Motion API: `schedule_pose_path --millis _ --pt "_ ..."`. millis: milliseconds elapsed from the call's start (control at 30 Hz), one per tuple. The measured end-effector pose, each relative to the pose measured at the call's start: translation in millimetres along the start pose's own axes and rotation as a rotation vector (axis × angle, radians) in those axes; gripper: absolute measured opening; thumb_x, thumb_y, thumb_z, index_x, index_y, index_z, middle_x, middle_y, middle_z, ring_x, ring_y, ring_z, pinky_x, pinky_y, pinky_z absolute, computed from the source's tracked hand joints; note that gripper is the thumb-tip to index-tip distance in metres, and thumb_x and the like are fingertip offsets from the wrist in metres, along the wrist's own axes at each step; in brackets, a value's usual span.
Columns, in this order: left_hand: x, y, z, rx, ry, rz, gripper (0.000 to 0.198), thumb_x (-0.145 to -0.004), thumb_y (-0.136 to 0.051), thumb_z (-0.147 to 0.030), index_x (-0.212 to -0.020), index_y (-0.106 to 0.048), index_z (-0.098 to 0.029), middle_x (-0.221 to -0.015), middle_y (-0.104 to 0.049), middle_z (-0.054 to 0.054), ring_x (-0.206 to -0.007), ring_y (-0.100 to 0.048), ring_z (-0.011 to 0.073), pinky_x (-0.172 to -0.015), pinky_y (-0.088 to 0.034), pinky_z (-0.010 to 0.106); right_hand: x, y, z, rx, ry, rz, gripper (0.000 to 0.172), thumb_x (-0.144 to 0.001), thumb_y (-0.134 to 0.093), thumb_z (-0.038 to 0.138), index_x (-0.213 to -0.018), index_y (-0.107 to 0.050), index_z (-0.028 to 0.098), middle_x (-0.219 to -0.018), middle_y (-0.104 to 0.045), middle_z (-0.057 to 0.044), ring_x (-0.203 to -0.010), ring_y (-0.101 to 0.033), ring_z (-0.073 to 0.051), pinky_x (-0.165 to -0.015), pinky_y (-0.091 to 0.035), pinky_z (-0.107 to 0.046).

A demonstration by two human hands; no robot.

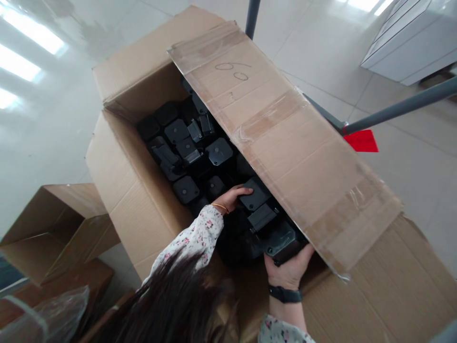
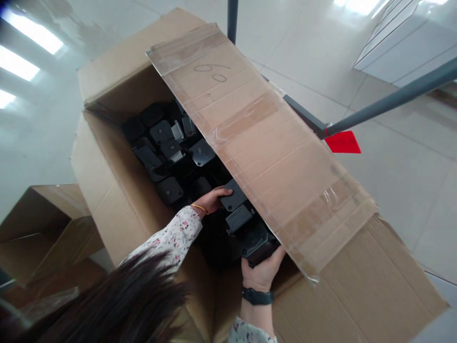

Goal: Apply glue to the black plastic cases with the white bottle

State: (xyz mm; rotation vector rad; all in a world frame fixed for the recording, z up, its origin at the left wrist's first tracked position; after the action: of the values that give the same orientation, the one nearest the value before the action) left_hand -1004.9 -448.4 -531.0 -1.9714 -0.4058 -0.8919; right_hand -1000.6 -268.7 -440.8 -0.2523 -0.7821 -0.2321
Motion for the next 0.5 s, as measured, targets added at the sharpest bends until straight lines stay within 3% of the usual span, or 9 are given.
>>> schedule_pose_path --millis 233,500 --pt "26.6 0.3 2.0 0.001 -0.054 -0.054 0.045 -0.066 -0.074 -0.033 -0.107 -0.060 -0.019 -0.091 -0.067 0.006 -0.074 -0.063 0.0176 -0.066 -0.053 0.032 -2.1 -1.7 -4.7 -0.069 -0.127 0.073 0.063 -0.077 -0.042 0.077 -0.127 -0.053 0.040 -0.125 -0.062 -0.003 -0.120 -0.053 -0.030 -0.085 -0.049 -0.058" --pt "70.0 -6.0 4.2 0.035 -0.108 -0.105 0.047 -0.066 -0.075 -0.042 -0.104 -0.062 -0.018 -0.090 -0.066 0.006 -0.074 -0.062 0.0172 -0.062 -0.054 0.029 7.8 9.0 4.5 -0.077 -0.123 0.200 0.060 -0.072 -0.049 0.079 -0.114 -0.063 0.038 -0.114 -0.069 -0.001 -0.119 -0.054 -0.029 -0.093 -0.045 -0.057"
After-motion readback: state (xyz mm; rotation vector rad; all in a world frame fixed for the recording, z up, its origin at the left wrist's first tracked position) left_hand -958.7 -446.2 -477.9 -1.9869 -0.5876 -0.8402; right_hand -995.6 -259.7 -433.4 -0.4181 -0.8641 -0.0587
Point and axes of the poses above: each hand's wrist, its own x-axis away from the middle knuckle, its own y-axis out of the back of the hand, z = x × y, the point moved 3 cm from there along -x, towards the middle knuckle
